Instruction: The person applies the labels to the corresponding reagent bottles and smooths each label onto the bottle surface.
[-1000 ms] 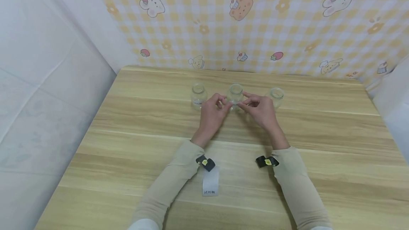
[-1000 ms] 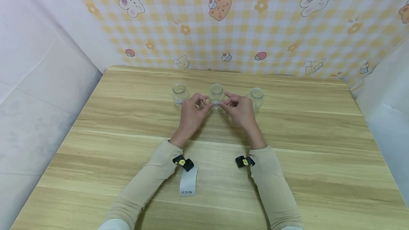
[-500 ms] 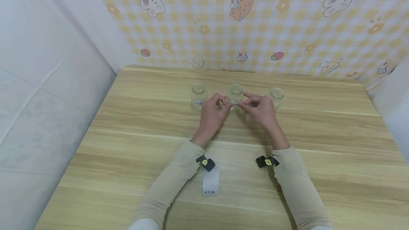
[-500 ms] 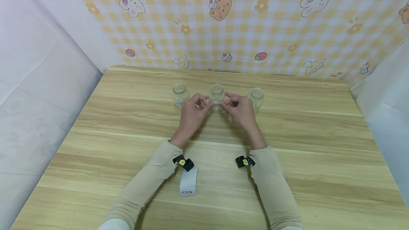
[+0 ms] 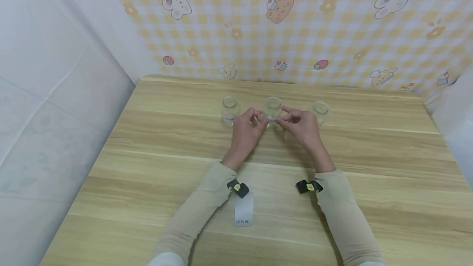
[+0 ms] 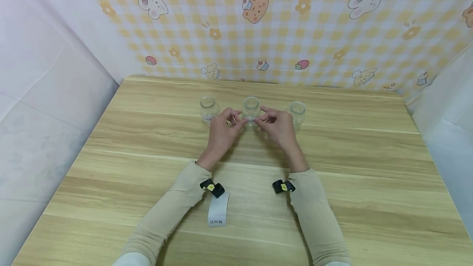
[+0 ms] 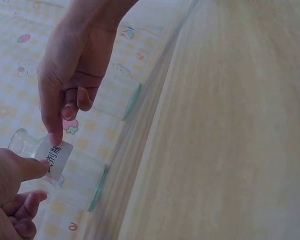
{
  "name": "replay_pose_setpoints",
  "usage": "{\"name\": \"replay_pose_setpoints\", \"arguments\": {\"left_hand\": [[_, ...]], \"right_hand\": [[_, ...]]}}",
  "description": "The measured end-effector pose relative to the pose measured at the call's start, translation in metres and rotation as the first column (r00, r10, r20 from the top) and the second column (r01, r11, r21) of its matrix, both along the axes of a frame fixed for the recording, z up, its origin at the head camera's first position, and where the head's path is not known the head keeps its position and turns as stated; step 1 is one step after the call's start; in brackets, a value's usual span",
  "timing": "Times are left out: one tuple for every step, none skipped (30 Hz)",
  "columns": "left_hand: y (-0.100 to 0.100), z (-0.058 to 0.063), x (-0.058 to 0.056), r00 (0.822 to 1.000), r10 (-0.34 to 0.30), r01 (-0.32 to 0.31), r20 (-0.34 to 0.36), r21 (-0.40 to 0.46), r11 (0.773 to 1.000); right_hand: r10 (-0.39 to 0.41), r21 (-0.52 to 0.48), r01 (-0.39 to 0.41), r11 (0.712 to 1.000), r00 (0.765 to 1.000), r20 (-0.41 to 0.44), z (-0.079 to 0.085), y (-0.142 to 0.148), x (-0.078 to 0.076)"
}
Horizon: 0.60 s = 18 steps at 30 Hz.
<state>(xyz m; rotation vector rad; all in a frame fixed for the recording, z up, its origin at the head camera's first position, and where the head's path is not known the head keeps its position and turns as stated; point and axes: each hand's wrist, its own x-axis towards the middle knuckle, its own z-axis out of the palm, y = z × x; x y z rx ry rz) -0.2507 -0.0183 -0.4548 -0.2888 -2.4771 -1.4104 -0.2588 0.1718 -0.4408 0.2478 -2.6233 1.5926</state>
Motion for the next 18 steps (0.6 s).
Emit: {"name": "replay_pose_setpoints", "arguments": {"left_hand": [[0.0001, 0.0, 0.0, 1.0, 0.0, 0.0, -0.002, -0.002, 1.0], [0.0002, 0.0003, 0.0002, 1.0, 0.0, 0.0, -0.004, -0.002, 1.0], [0.0003, 0.0004, 0.0004, 1.0, 0.0, 0.0, -0.006, -0.002, 1.0], [0.0003, 0.0003, 0.0004, 1.0, -0.001, 0.001, -0.008, -0.001, 1.0], [0.0003, 0.0001, 0.0003, 1.0, -0.002, 0.002, -0.01, -0.002, 1.0], [0.0002, 0.0001, 0.0004, 1.0, -0.002, 0.002, -0.012, -0.001, 1.0], [0.0001, 0.0001, 0.0004, 1.0, -0.003, 0.003, -0.013, 0.001, 1.0], [0.0001, 0.0001, 0.0005, 1.0, -0.003, 0.003, -0.013, 0.002, 1.0], [0.0, 0.0001, 0.0006, 1.0, -0.004, 0.004, -0.014, 0.004, 1.0], [0.0, 0.0003, 0.0007, 1.0, -0.004, 0.004, -0.014, 0.005, 1.0], [0.0, 0.0004, 0.0007, 1.0, -0.004, 0.004, -0.013, 0.005, 1.0], [0.0, 0.0006, 0.0009, 1.0, -0.004, 0.004, -0.012, 0.006, 1.0], [0.0, 0.0007, 0.001, 1.0, -0.005, 0.005, -0.011, 0.008, 1.0], [0.0, 0.0006, 0.001, 1.0, -0.005, 0.005, -0.009, 0.008, 1.0], [0.0, 0.0006, 0.001, 1.0, -0.005, 0.005, -0.007, 0.009, 1.0], [-0.0002, 0.0007, 0.001, 1.0, -0.005, 0.005, -0.006, 0.009, 1.0], [-0.0003, 0.0008, 0.001, 1.0, -0.005, 0.005, -0.004, 0.01, 1.0], [-0.0005, 0.001, 0.0009, 1.0, -0.004, 0.004, -0.003, 0.012, 1.0]], "right_hand": [[-0.002, 0.001, 0.002, 1.0, 1.0, 0.0, 0.0, 0.0, -0.0001], [-0.004, 0.002, 0.004, 1.0, 1.0, 0.002, 0.0, -0.0001, -0.0001], [-0.007, 0.002, 0.007, 1.0, 1.0, 0.004, 0.0, -0.0002, -0.0001], [-0.009, 0.001, 0.009, 1.0, 1.0, 0.005, 0.0002, -0.0004, -0.0001], [-0.011, 0.0, 0.011, 1.0, 1.0, 0.004, 0.0003, -0.0005, -0.0001], [-0.013, -0.003, 0.013, 1.0, 1.0, 0.005, 0.0005, -0.0007, 0.0], [-0.014, -0.007, 0.014, 1.0, 1.0, 0.005, 0.0006, -0.001, 0.0], [-0.014, -0.014, 0.014, 1.0, 1.0, 0.004, 0.0007, -0.0011, 0.0], [-0.015, -0.021, 0.015, 1.0, 1.0, 0.004, 0.0008, -0.0013, 0.0001], [-0.015, -0.026, 0.015, 1.0, 1.0, 0.003, 0.0008, -0.0015, 0.0001], [-0.016, -0.031, 0.016, 0.999, 1.0, 0.002, 0.0008, -0.0016, 0.0001], [-0.018, -0.034, 0.018, 0.999, 1.0, 0.004, 0.0009, -0.0017, 0.0002], [-0.02, -0.036, 0.02, 0.999, 1.0, 0.005, 0.0008, -0.0019, 0.0003], [-0.022, -0.037, 0.022, 0.999, 1.0, 0.008, 0.0007, -0.0019, 0.0004], [-0.024, -0.038, 0.024, 0.999, 1.0, 0.01, 0.0006, -0.002, 0.0005], [-0.024, -0.039, 0.025, 0.999, 1.0, 0.013, 0.0007, -0.0022, 0.0004], [-0.025, -0.042, 0.026, 0.999, 1.0, 0.017, 0.0007, -0.0023, 0.0003], [-0.025, -0.045, 0.026, 0.999, 0.999, 0.021, 0.0008, -0.0025, 0.0003]]}}
